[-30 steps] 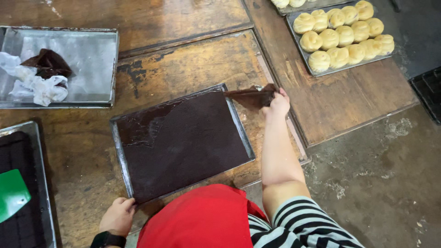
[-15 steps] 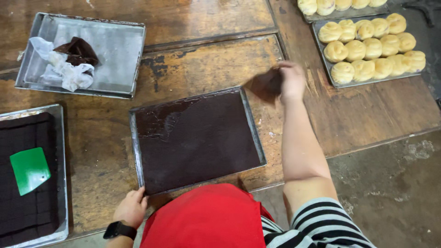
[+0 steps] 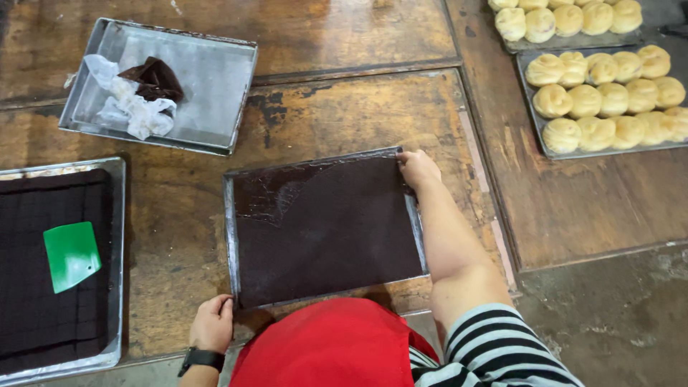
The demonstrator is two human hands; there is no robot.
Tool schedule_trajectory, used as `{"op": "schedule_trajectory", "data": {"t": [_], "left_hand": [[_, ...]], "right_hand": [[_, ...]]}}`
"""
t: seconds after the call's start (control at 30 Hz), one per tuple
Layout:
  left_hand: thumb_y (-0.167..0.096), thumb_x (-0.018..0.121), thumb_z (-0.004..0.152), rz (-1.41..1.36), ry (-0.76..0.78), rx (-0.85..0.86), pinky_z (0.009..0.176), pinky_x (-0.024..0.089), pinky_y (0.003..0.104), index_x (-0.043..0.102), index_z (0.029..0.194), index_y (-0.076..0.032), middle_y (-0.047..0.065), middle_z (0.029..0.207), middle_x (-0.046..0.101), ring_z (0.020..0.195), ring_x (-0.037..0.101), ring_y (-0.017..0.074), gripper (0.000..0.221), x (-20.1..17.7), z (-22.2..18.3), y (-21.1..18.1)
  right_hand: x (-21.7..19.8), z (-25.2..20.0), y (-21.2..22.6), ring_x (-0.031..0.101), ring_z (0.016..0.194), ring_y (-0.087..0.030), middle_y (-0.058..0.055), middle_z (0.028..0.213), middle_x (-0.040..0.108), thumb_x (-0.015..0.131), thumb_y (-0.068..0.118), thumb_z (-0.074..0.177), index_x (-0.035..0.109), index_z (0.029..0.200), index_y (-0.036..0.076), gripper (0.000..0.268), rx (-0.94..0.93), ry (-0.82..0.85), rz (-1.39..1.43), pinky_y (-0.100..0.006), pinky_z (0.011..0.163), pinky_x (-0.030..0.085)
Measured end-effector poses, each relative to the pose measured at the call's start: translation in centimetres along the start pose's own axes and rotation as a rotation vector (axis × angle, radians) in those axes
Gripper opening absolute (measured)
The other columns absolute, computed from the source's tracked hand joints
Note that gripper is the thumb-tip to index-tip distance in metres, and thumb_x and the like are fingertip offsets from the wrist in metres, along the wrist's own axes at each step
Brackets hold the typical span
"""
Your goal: The person prepares brownies by lifting a metal tray off a stack, peeling a layer of brownies from a backing sheet onto the tray, and then using a green scraper to slice the large brownie sheet into smaller rectangular pieces.
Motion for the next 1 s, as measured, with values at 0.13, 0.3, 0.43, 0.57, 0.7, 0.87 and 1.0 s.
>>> {"op": "schedule_trajectory", "data": {"t": [0.13, 0.3, 0.43, 0.57, 0.7, 0.87, 1.0], "left_hand": [[-0.027, 0.065, 0.091, 0.005, 0.147, -0.035, 0.089, 0.054, 0.043, 0.071, 0.119, -0.013, 0.015, 0.108, 0.071, 0.104, 0.067, 0.0355, 0.033, -0.2, -0.5, -0.9], [-0.027, 0.066, 0.088, 0.133, 0.254, -0.011, 0.085, 0.055, 0.042, 0.071, 0.121, -0.015, 0.012, 0.107, 0.070, 0.099, 0.068, 0.0337, 0.036, 0.3, -0.4, -2.8], [-0.028, 0.064, 0.089, 0.133, 0.176, 0.054, 0.086, 0.056, 0.040, 0.075, 0.110, -0.016, 0.009, 0.108, 0.071, 0.100, 0.069, 0.0323, 0.027, 0.0, 0.3, -3.0], [-0.029, 0.064, 0.088, 0.120, 0.183, -0.007, 0.086, 0.056, 0.042, 0.075, 0.110, -0.016, 0.011, 0.109, 0.071, 0.100, 0.069, 0.0330, 0.028, 0.4, 0.5, -2.3], [-0.028, 0.064, 0.089, 0.068, 0.142, -0.021, 0.088, 0.055, 0.042, 0.075, 0.109, -0.014, 0.012, 0.108, 0.072, 0.102, 0.068, 0.0340, 0.027, 1.0, 0.5, -1.6], [-0.028, 0.066, 0.089, -0.050, 0.091, -0.047, 0.089, 0.055, 0.042, 0.075, 0.108, -0.010, 0.016, 0.106, 0.072, 0.103, 0.068, 0.0353, 0.028, 1.7, 0.4, -0.1], [-0.027, 0.066, 0.090, -0.131, 0.000, 0.000, 0.087, 0.054, 0.040, 0.075, 0.105, -0.008, 0.016, 0.103, 0.072, 0.099, 0.069, 0.0329, 0.025, 1.5, 0.2, 0.4]], "right_hand": [[0.7, 0.9, -0.6, 0.068, 0.112, -0.032, -0.011, 0.118, 0.071, 0.063, 0.032, 0.096, 0.075, 0.121, 0.031, 0.028, 0.027, 0.012, 0.029, -0.045, 0.096, 0.054], [0.6, 1.4, -0.6, 0.069, 0.110, -0.031, -0.008, 0.116, 0.074, 0.063, 0.032, 0.097, 0.078, 0.116, 0.030, 0.025, -0.012, -0.027, 0.027, -0.044, 0.095, 0.054], [-0.5, 1.8, 0.6, 0.068, 0.107, -0.032, -0.007, 0.116, 0.073, 0.063, 0.031, 0.094, 0.079, 0.107, 0.026, 0.021, -0.105, -0.116, 0.021, -0.045, 0.091, 0.054], [-1.7, 2.5, 1.6, 0.069, 0.105, -0.032, -0.008, 0.114, 0.073, 0.060, 0.028, 0.097, 0.080, 0.101, 0.025, 0.020, -0.105, -0.107, -0.055, -0.045, 0.090, 0.055], [-2.7, 3.7, 2.5, 0.072, 0.105, -0.031, -0.009, 0.108, 0.077, 0.060, 0.024, 0.094, 0.080, 0.104, 0.023, 0.023, -0.092, -0.045, 0.077, -0.043, 0.090, 0.056], [-3.5, 4.8, 2.9, 0.072, 0.100, -0.033, -0.019, 0.104, 0.075, 0.066, 0.022, 0.087, 0.077, 0.106, 0.008, 0.026, -0.054, -0.065, 0.271, -0.042, 0.090, 0.056], [-2.0, 4.0, 3.6, 0.071, 0.101, -0.035, -0.020, 0.105, 0.075, 0.069, 0.019, 0.081, 0.077, 0.108, 0.009, 0.029, -0.068, 0.072, 0.103, -0.042, 0.090, 0.055]]}}
Point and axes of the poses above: each hand's wrist, its own z-axis towards the middle knuckle, its own x-axis out of the palm, y = z × x, the point moved 9 cm from there along z, towards the middle knuckle
